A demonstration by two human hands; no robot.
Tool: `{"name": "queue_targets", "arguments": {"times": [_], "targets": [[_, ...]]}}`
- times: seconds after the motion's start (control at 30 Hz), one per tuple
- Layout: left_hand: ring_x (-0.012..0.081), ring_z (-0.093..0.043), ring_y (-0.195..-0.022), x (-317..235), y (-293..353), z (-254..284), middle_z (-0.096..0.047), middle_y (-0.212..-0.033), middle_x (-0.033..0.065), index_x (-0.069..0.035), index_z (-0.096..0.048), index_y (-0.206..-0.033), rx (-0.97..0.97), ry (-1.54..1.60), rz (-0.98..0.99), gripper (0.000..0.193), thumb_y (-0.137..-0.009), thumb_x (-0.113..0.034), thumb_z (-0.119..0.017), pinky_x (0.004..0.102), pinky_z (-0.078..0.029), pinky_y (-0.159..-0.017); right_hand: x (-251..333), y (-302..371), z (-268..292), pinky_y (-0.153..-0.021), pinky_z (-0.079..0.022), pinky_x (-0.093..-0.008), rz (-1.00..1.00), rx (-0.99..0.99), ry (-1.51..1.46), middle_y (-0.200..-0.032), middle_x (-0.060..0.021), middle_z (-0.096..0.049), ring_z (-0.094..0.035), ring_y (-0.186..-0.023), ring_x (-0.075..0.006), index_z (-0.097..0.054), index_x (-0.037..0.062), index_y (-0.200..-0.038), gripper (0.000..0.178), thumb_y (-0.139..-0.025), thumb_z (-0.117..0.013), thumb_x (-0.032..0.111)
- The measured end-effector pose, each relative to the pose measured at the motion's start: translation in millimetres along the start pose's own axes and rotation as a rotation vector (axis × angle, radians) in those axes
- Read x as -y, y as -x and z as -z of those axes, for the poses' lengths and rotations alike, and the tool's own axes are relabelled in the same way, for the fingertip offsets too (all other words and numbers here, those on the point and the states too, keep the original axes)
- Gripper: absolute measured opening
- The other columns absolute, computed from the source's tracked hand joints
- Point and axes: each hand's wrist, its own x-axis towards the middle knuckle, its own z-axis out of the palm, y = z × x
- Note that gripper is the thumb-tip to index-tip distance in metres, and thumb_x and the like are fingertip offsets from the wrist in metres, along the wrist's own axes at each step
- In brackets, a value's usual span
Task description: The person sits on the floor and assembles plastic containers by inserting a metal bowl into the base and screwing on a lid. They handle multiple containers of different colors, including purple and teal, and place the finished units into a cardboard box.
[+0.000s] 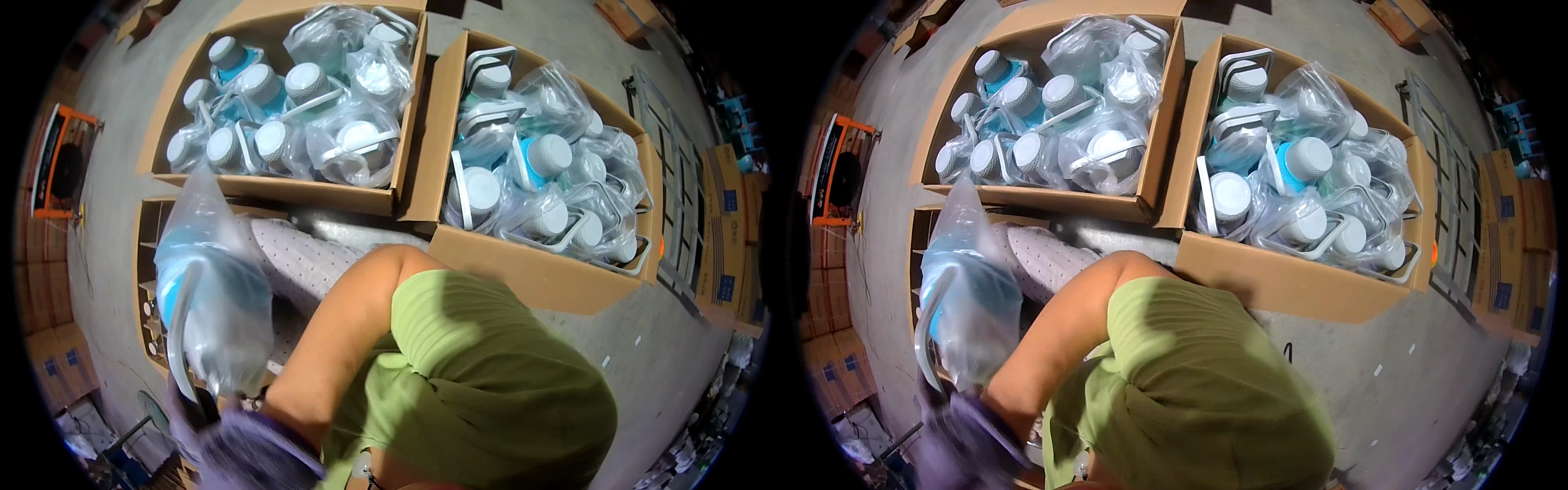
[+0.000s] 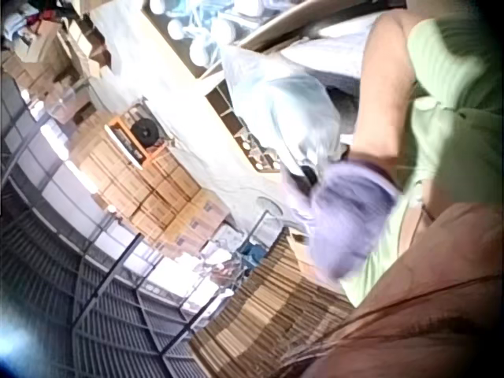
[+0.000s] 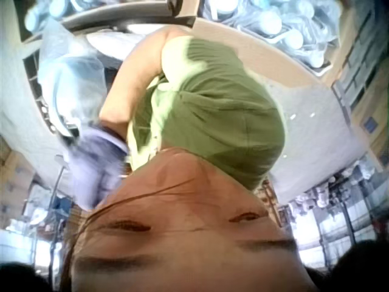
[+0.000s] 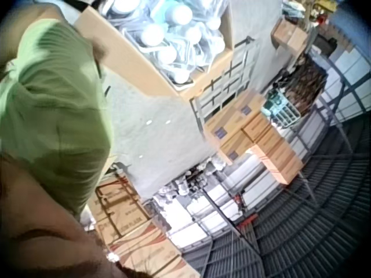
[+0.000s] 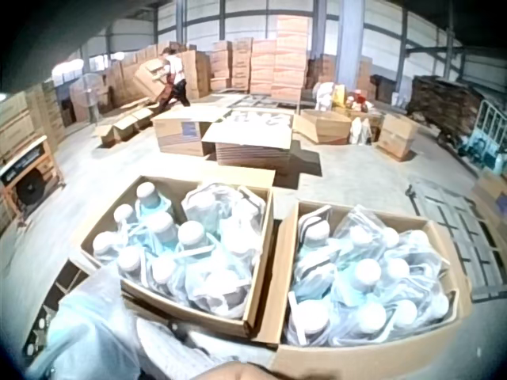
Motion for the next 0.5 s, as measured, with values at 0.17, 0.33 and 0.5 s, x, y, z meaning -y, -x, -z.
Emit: {"name": "queue_targets", "arguments": {"times": [0.17, 0.33, 0.5], "targets": [[0.0153, -0.057, -0.097, -15.0, -14.5, 5.3, -0.061, -0.112, 0.0100, 0.004, -0.053, -0.126, 0.127, -0.135, -0.278, 0.037, -0.089, 0.006, -0.052, 0.0260, -0.046, -0.085, -14.5, 39.7, 42.3, -0.074, -0.053, -0.0398, -0.192, -0.518, -0.474, -0.093, -0.0131, -0.063, -0.065, -0.085, -0.0267, -0.063, 0.0012, -0.099, 0.017, -0.087, -0.062, 0.014], [0.0048, -0.048, -0.068, 24.7, -18.2, 19.3, -0.061, -0.097, 0.0032, 0.001, -0.055, -0.125, 0.088, -0.038, -0.214, 0.032, -0.094, -0.007, -0.053, 0.0182, -0.034, -0.055, 24.0, 223.3, 139.8, -0.089, -0.048, -0.0331, -1.169, -0.679, 0.621, -0.108, -0.0101, -0.059, -0.059, -0.099, -0.0202, -0.054, 0.0018, -0.113, 0.028, -0.086, -0.059, 0.009], [0.0151, -0.057, -0.076, 9.4, -23.7, 26.5, -0.067, -0.098, 0.0096, 0.003, -0.053, -0.131, 0.105, -0.174, -0.257, 0.039, -0.095, -0.009, -0.062, 0.0266, -0.045, -0.064, 96.5, 431.1, 184.1, -0.081, -0.051, -0.0366, -1.787, -0.772, 1.040, -0.090, -0.0155, -0.066, -0.065, -0.087, -0.0294, -0.060, 0.0031, -0.102, 0.024, -0.080, -0.056, 0.012]]}}
